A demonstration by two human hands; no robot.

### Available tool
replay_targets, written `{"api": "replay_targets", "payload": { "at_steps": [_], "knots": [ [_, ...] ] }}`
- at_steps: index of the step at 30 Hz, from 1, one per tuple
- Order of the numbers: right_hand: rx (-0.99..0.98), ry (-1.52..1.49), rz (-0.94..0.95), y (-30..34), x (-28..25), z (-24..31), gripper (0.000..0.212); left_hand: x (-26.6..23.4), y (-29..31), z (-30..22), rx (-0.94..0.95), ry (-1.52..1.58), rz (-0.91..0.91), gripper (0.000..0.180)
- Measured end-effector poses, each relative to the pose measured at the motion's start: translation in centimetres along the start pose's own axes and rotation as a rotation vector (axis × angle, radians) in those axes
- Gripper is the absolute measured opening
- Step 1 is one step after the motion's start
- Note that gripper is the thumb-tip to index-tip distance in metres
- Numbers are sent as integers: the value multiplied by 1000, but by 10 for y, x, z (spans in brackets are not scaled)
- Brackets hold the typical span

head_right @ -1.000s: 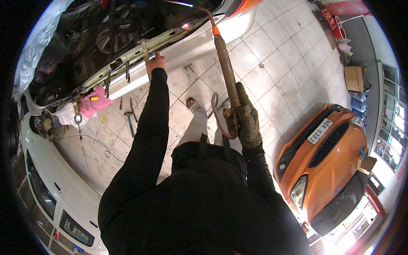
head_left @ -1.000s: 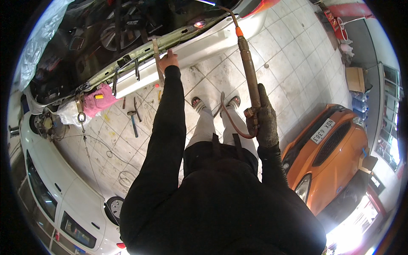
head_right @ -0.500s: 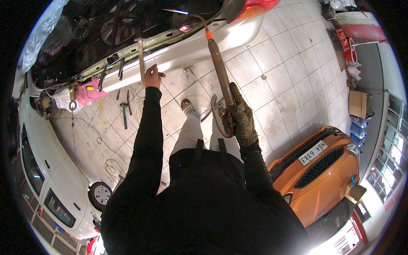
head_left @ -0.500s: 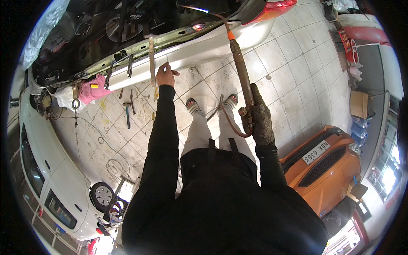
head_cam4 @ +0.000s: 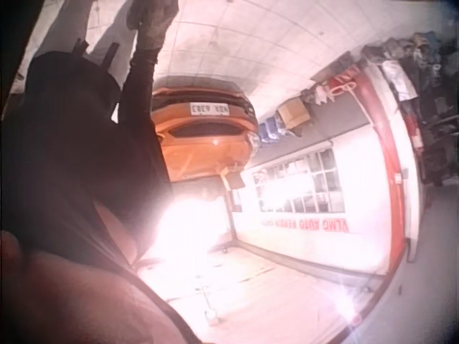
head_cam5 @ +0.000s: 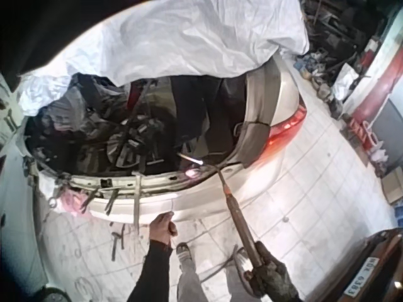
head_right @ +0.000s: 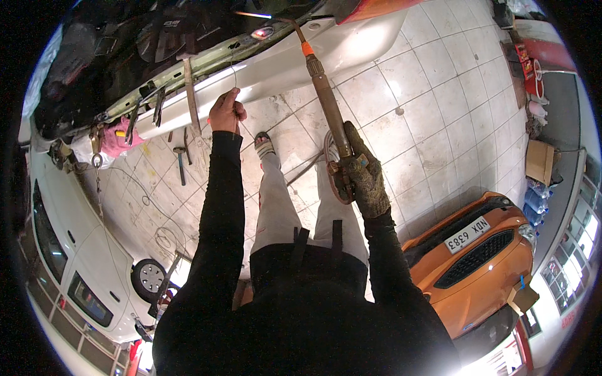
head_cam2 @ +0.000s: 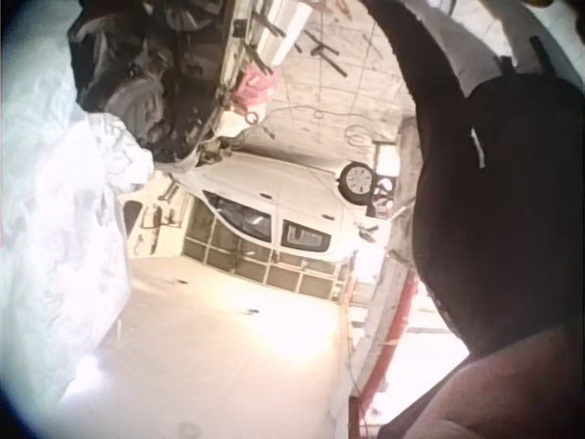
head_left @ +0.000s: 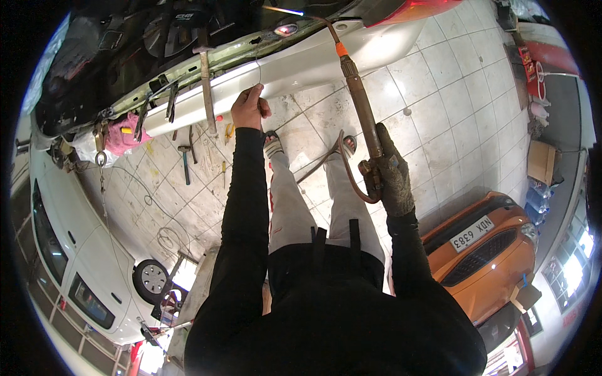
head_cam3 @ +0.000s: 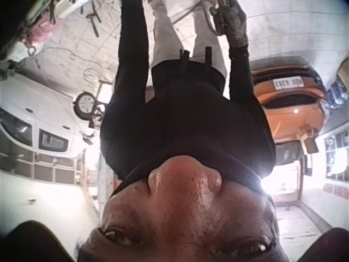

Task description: The person welds a section of a white car bumper using a welding torch, then picks up a plastic bottle and pours liquid onto the weld area to cool it.

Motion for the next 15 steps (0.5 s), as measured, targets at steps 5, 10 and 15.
{"api": "replay_targets", "payload": {
  "at_steps": [5, 10, 15],
  "knots": [
    [65, 161, -43, -5, 19, 3, 90, 6, -17, 0, 177, 79, 79, 17],
    [-49, 314, -92, -6, 38, -9, 98, -2, -36, 1, 102, 21, 268, 19],
    [40, 161, -110, -3, 46, -3, 87, 7, -48, -4, 108, -22, 272, 14]
  ]
}}
Point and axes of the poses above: each hand's wrist, its own y-axis away from the middle knuckle, its own x-axis out of the palm, z = x × y, the point moved 2 cm from there along -y, towards the middle knuckle, and after that the axes turned 10 degrees about -z, right-handed, at the moved point
